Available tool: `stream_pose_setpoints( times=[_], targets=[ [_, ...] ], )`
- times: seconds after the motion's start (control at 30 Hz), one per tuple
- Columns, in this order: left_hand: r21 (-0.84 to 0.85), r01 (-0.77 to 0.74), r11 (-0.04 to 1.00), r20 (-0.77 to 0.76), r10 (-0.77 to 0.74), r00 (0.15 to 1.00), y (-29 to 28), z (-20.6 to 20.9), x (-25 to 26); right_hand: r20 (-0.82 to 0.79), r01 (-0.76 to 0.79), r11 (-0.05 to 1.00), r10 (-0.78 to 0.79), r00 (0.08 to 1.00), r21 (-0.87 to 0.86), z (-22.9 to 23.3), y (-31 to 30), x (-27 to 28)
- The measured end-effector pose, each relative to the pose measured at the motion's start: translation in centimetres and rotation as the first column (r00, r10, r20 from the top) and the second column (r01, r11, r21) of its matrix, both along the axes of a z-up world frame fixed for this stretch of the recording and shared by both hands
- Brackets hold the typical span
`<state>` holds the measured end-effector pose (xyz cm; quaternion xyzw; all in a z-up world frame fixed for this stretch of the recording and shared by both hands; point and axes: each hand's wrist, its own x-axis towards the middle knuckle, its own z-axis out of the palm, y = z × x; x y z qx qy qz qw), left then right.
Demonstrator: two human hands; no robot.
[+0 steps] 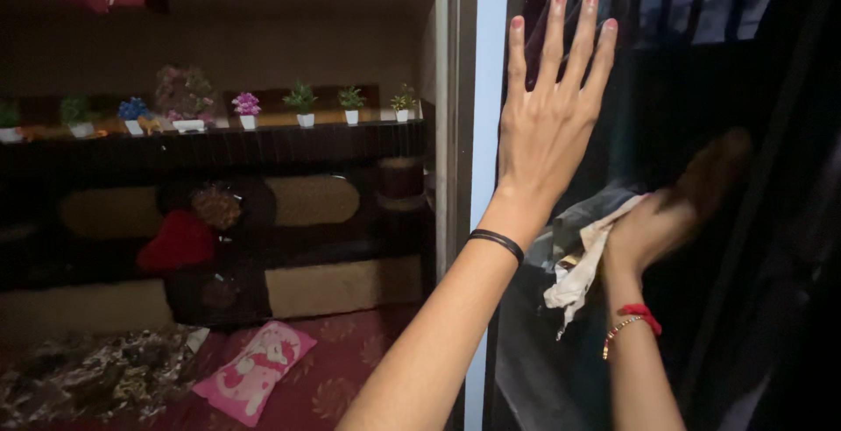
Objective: The person wipes a glass pane of a door using a cloth, moving the cloth across the surface in circular and vertical motions.
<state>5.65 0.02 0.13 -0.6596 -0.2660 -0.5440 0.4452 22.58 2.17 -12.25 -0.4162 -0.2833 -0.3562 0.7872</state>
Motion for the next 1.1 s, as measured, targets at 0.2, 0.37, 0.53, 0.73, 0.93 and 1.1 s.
stream_pose_setpoints(
  times=[0.2, 0.37, 0.53, 0.73, 0.93, 1.1],
  targets=[
    [0.008, 0.049, 0.999, 0.010, -0.049, 0.999, 0.3, -0.3, 0.3, -0.011, 0.019, 0.987, -0.021, 1.000, -0.157, 4.8, -1.8, -4.7],
    [-0.021, 0.199, 0.980, 0.024, -0.199, 0.980, 0.3, -0.6, 0.9, 0.566, 0.019, 1.000, -0.017, 0.824, 0.003, 9.0, -4.3, -9.2],
    [-0.010, 0.095, 0.995, 0.043, -0.095, 0.995, 0.6, -1.4, 2.0, 0.251, 0.091, 0.990, -0.061, 0.966, -0.109, 4.2, -2.4, -5.1],
    [-0.040, 0.059, 0.997, 0.001, -0.059, 0.998, 0.0, -3.1, 1.8, 0.099, 0.207, 0.978, -0.204, 0.974, -0.019, -4.2, -1.9, -2.1],
    [-0.009, 0.101, 0.995, 0.001, -0.101, 0.995, 0.0, -2.9, 3.0, 0.199, 0.047, 0.999, -0.044, 0.979, -0.013, 2.5, -1.8, -2.0],
    [0.034, 0.132, 0.991, -0.034, -0.130, 0.991, 0.1, -1.8, 5.1, 0.478, -0.022, 0.996, 0.063, 0.876, -0.091, 9.4, -3.6, -3.0]
  ],
)
